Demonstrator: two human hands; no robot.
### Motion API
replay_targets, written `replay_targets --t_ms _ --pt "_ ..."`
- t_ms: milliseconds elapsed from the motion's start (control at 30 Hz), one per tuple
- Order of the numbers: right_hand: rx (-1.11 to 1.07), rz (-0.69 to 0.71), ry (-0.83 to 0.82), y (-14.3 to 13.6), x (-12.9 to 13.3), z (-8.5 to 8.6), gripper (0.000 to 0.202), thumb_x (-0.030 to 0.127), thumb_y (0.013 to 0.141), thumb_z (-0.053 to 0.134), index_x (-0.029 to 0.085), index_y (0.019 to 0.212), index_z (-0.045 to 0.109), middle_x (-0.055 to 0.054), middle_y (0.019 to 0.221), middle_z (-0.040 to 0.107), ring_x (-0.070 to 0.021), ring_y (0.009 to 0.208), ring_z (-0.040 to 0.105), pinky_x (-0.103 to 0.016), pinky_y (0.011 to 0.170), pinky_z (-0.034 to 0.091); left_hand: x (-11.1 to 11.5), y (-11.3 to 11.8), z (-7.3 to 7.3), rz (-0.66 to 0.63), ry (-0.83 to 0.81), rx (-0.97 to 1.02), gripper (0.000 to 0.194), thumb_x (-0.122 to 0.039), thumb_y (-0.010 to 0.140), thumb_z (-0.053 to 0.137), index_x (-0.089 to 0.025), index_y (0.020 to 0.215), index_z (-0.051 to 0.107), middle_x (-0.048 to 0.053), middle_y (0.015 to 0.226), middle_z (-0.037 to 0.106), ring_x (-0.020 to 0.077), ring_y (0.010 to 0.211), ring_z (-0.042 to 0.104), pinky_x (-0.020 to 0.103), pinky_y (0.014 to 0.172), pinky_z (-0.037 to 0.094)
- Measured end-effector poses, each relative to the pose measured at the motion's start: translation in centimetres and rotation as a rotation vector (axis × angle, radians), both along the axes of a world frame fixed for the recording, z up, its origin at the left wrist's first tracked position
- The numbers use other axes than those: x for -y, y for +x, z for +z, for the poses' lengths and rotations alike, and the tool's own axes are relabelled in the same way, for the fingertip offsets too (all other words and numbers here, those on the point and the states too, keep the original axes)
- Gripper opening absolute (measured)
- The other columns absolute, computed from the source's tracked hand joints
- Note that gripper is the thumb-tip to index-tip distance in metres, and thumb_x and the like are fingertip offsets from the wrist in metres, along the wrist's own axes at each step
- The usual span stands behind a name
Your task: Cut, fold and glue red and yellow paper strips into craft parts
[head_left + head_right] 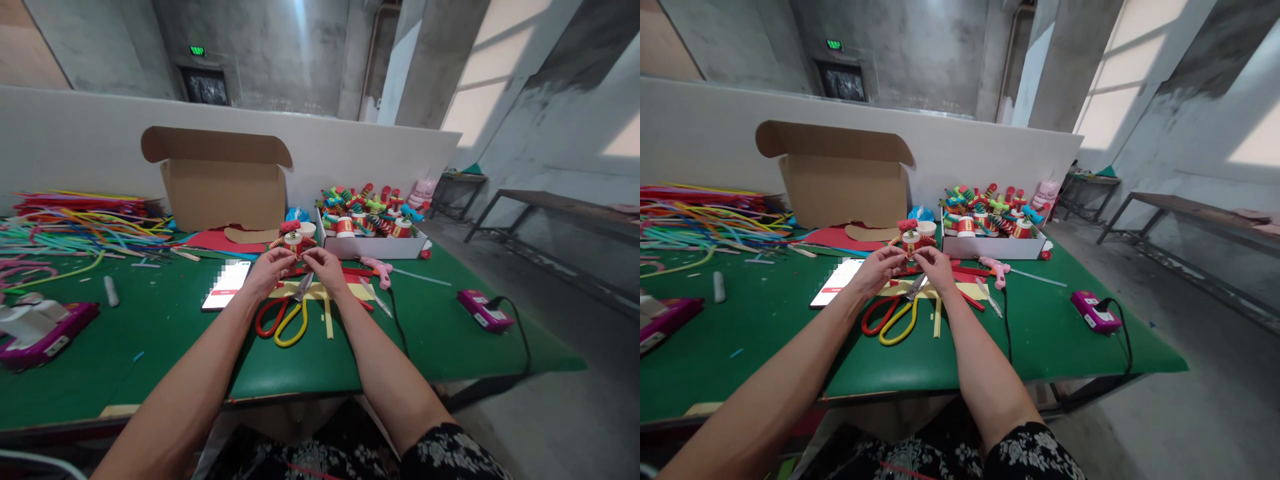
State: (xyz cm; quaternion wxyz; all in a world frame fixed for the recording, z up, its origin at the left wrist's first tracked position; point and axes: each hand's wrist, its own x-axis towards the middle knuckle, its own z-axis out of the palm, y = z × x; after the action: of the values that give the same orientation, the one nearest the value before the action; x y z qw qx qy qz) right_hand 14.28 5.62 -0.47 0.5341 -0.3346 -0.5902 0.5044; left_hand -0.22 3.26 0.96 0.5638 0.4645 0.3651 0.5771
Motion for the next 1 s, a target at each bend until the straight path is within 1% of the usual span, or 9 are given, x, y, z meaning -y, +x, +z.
replay_targets --t_ms 133,267,433,667,733,833,933,1000 --pt "0.054 -0.061 0.092 -0.15 0.18 0.09 0.023 0.039 0.065 0.067 0.019 0.077 0.063 -0.001 0.074 0.065 -0.0144 0.067 0.059 -0.028 0.066 0.050 0.00 0.02 -0.07 0.020 0.017 -0.016 0.033 -0.034 0.054 0.078 -0.015 0.072 0.058 -0.001 0.068 0.060 0.0105 0.059 0.057 0.025 0.058 0.046" --pt "0.133 -0.126 0.199 -0.27 0.44 0.19 0.022 0.039 0.065 0.067 0.019 0.075 0.063 -0.002 0.074 0.065 -0.0161 0.071 0.060 -0.028 0.068 0.049 -0.03 0.05 -0.27 0.070 0.057 -0.084 0.035 -0.035 0.054 0.078 -0.015 0.074 0.058 -0.002 0.066 0.059 0.0101 0.056 0.055 0.024 0.057 0.044" --pt "0.274 -0.193 0.283 -0.17 0.58 0.10 0.018 0.037 0.070 0.062 0.020 0.076 0.064 -0.002 0.073 0.065 -0.0157 0.068 0.059 -0.028 0.068 0.047 -0.10 0.20 -0.50 0.107 0.121 -0.163 0.036 -0.037 0.055 0.077 -0.015 0.076 0.057 -0.003 0.061 0.057 0.0100 0.055 0.052 0.023 0.055 0.040" --pt "0.463 -0.247 0.368 -0.12 0.61 -0.22 0.013 0.029 0.074 0.054 0.022 0.074 0.065 -0.002 0.073 0.065 -0.0174 0.072 0.059 -0.030 0.072 0.045 -0.05 0.40 -0.49 0.146 0.205 -0.314 0.031 -0.038 0.058 0.075 -0.016 0.074 0.058 -0.003 0.057 0.051 0.0104 0.054 0.046 0.022 0.051 0.034" --pt "0.496 -0.266 0.375 -0.09 0.55 -0.33 0.014 0.027 0.074 0.052 0.022 0.075 0.065 -0.003 0.074 0.065 -0.0174 0.072 0.059 -0.030 0.072 0.045 0.13 0.54 -0.31 0.167 0.227 -0.359 0.030 -0.039 0.059 0.074 -0.017 0.073 0.059 -0.004 0.054 0.047 0.0099 0.051 0.042 0.022 0.049 0.031" --pt "0.479 -0.281 0.359 -0.03 0.34 -0.50 0.013 0.027 0.073 0.053 0.022 0.075 0.065 -0.002 0.074 0.065 -0.0169 0.070 0.058 -0.029 0.071 0.045 0.43 0.74 0.00 0.180 0.241 -0.383 0.031 -0.040 0.059 0.075 -0.017 0.072 0.060 -0.005 0.052 0.044 0.0091 0.049 0.039 0.021 0.047 0.029" --pt "0.392 -0.270 0.284 0.02 -0.04 -0.67 0.011 0.031 0.071 0.056 0.022 0.073 0.063 -0.001 0.070 0.065 -0.0162 0.068 0.058 -0.029 0.070 0.046 0.48 0.59 0.21 0.140 0.215 -0.340 0.034 -0.045 0.060 0.073 -0.017 0.075 0.062 -0.003 0.057 0.051 0.0103 0.053 0.046 0.021 0.051 0.035" --pt "0.282 -0.231 0.179 0.06 -0.34 -0.74 0.014 0.035 0.070 0.058 0.021 0.071 0.062 0.000 0.067 0.064 -0.0154 0.065 0.057 -0.029 0.067 0.048 0.26 0.17 0.18 0.133 0.184 -0.277 0.039 -0.051 0.063 0.069 -0.016 0.078 0.063 0.000 0.067 0.059 0.0122 0.061 0.052 0.023 0.057 0.042"
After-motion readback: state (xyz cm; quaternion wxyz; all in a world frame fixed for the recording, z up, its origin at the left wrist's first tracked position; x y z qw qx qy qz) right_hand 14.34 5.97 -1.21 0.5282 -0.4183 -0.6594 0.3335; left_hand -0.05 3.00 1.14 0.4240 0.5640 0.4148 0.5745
